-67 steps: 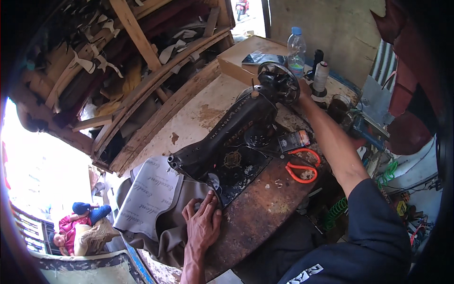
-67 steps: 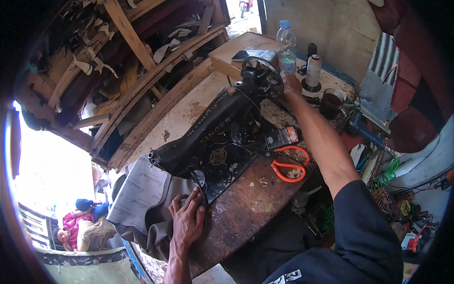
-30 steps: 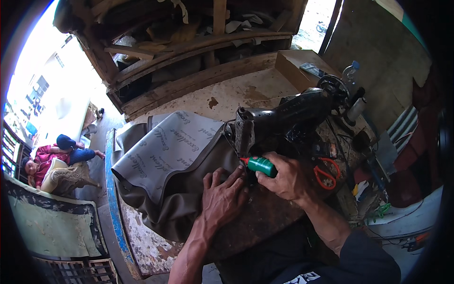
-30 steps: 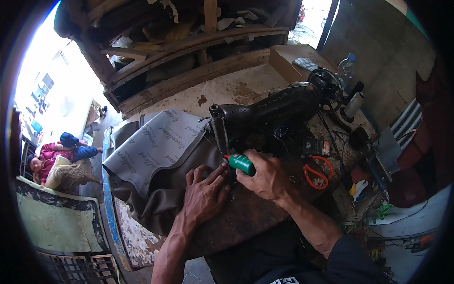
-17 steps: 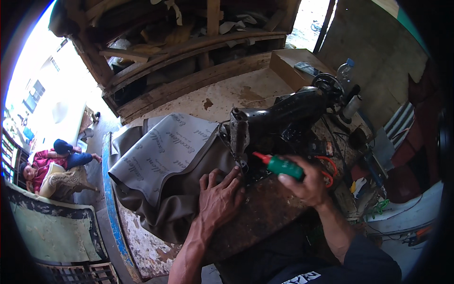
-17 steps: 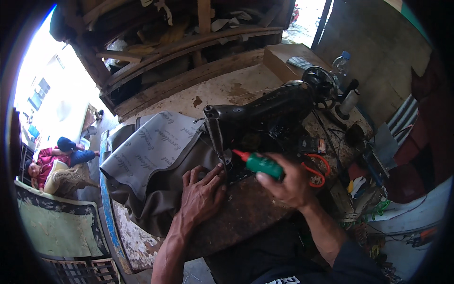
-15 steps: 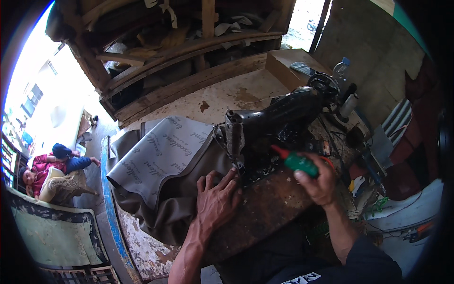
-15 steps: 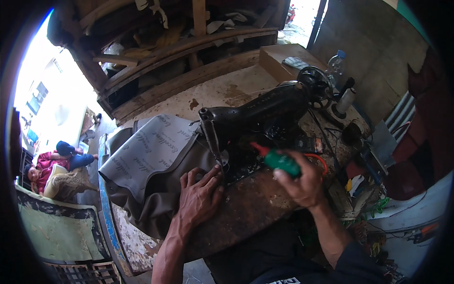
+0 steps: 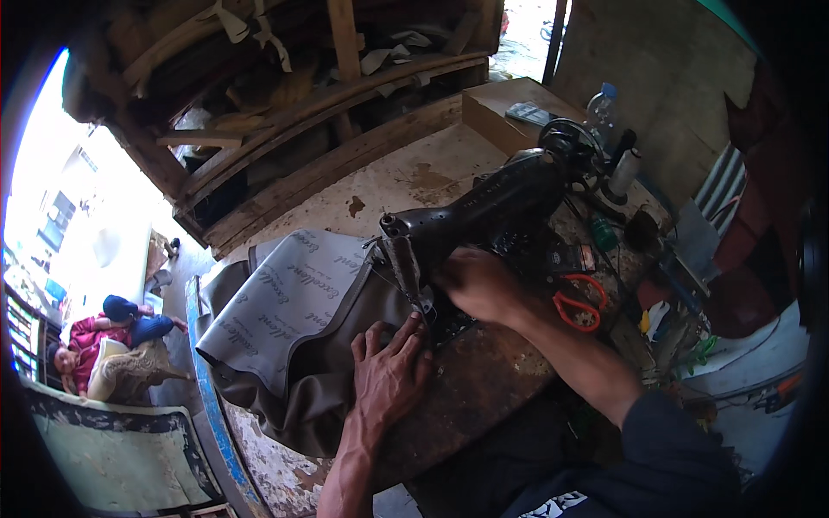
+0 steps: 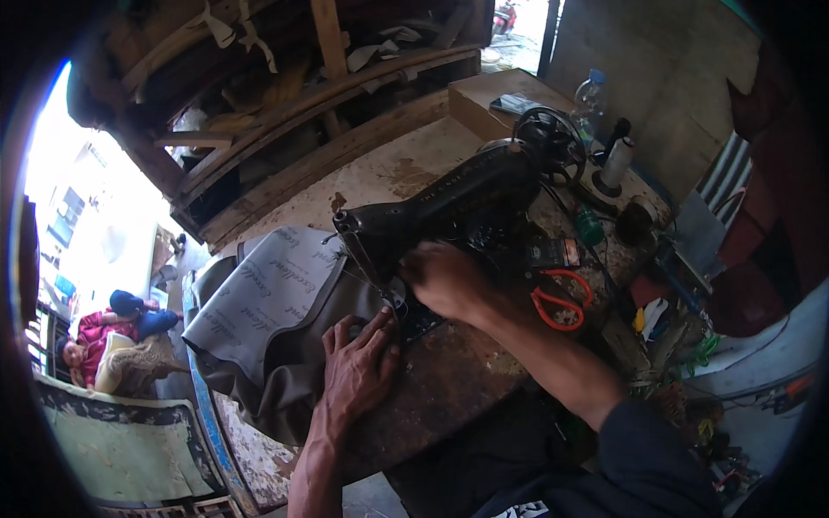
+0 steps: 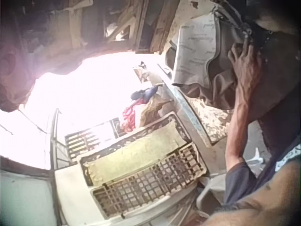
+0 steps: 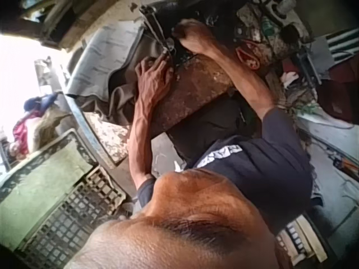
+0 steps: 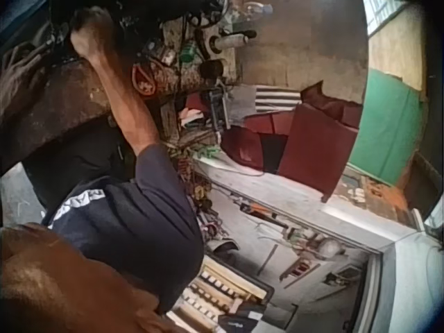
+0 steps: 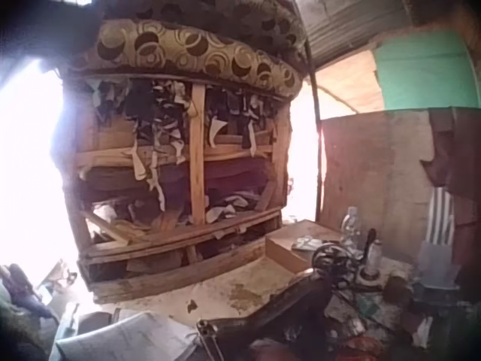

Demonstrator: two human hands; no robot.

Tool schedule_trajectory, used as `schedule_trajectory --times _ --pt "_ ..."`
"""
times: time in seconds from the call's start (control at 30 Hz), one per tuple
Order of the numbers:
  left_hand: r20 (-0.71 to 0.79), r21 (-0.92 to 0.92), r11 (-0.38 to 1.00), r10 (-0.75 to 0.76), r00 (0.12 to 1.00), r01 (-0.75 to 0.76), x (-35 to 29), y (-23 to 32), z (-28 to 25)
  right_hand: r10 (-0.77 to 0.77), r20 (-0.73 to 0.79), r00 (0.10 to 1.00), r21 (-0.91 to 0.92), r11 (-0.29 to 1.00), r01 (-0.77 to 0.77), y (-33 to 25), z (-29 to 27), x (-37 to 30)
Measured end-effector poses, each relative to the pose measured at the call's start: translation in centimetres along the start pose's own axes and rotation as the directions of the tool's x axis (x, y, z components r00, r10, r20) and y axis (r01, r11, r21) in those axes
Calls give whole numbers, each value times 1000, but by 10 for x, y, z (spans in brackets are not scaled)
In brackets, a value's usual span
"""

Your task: The person operates a sewing machine to join pieces of leather upholstery material. The person aligns the fabric, guides it through the needle, and applies oil to the machine components.

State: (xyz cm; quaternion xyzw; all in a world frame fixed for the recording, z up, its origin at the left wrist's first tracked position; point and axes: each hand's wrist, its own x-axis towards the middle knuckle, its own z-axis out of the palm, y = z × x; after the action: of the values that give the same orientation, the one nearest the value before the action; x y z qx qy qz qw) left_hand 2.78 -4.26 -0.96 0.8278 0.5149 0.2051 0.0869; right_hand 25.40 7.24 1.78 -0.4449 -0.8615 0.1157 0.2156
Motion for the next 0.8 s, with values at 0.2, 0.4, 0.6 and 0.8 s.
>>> schedule_trajectory --times 0.2,0.4,0.6,0.8 --pt "8 -15 1000 -27 1000 27 3 3 -3 -195 66 979 192 965 179 27 49 81" --pt "28 -14 999 -38 999 39 3 2 -6 -313 -162 936 135 932 335 53 63 76" --pt "32 -1 999 -36 999 36 3 2 -7 8 -110 994 -260 965 -36 62 38 56" --pt "15 50 999 -20 1000 19 4 4 -4 -270 -152 951 248 921 301 39 80 74"
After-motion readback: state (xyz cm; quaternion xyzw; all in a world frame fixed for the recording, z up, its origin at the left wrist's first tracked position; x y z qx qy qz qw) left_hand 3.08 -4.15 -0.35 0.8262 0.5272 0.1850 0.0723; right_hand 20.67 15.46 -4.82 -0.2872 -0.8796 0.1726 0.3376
